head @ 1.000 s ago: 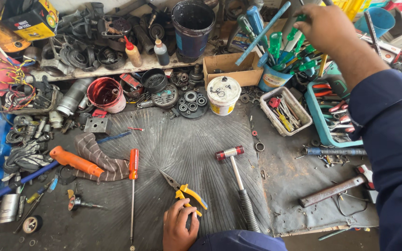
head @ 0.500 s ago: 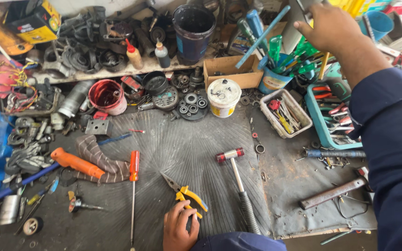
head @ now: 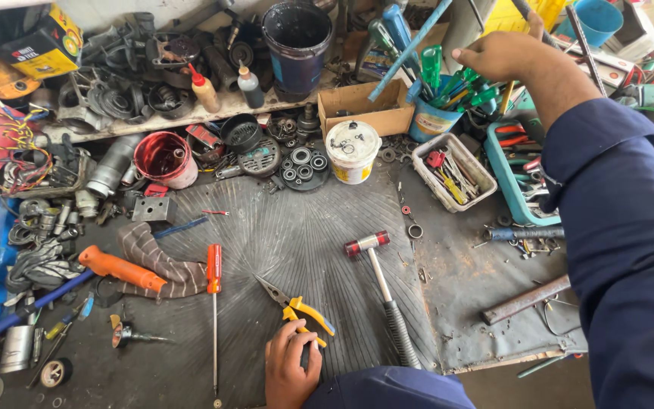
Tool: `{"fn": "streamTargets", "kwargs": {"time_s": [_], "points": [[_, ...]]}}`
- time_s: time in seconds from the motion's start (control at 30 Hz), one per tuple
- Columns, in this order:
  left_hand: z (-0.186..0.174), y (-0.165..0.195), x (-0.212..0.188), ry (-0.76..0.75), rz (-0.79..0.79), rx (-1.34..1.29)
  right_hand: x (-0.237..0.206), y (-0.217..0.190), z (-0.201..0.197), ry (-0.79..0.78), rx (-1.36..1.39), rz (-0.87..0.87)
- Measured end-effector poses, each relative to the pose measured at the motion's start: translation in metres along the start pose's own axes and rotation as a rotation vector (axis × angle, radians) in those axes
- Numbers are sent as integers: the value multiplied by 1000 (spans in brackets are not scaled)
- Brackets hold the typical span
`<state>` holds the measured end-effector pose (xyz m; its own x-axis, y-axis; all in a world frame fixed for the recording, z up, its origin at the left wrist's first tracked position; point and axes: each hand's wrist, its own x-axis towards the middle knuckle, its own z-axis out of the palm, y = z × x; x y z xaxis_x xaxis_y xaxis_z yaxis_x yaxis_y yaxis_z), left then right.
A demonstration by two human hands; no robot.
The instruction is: The person uses a screwdriver to adjust wires on a small orange electrical component clamped in a vise. They then select a metal rod from the workbench and grind it with a handheld angle grinder, producing sparks.
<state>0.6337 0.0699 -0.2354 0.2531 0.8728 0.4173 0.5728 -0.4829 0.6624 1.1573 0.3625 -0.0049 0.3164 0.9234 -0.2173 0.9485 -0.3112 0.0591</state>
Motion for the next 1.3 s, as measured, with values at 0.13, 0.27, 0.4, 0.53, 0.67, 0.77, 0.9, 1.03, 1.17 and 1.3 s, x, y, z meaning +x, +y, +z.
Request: {"fn": "streamTargets", "kwargs": {"time_s": [0.13,0.27,0.4,0.53,0.67,0.77,0.9,1.03,1.17,1.3], "points": [[0,1,1,4,0,-17,-1,0,-1,203,4,-123],[-2,4,1,20,-7,-24,2,1,-7,95,16,-82],[-5,7,3,27,21,-36,-4,-2,-12,206,42,-49],[-8,9,4,24,-3,-50,-18,1,-8,265,26,-206],[-9,12,5,19,-10,-35,-49,3,-5,478,-227,-441],[-10,14,5,10,-16,-17,-69,-4,-7,321,-586,-397],[-11,15,6,-4,-14,-11,-85,-8,-8,527,-1010,-395],[-9,14,7,1,-12,-9,-78,9,-4,474,-1022,-519],[-9,14,6,9,-6,-18,-52,26,-6,484,-419,-703],[-9,14,5,-1,-25,-17,-37,41,-4,528,708,-459]]}}
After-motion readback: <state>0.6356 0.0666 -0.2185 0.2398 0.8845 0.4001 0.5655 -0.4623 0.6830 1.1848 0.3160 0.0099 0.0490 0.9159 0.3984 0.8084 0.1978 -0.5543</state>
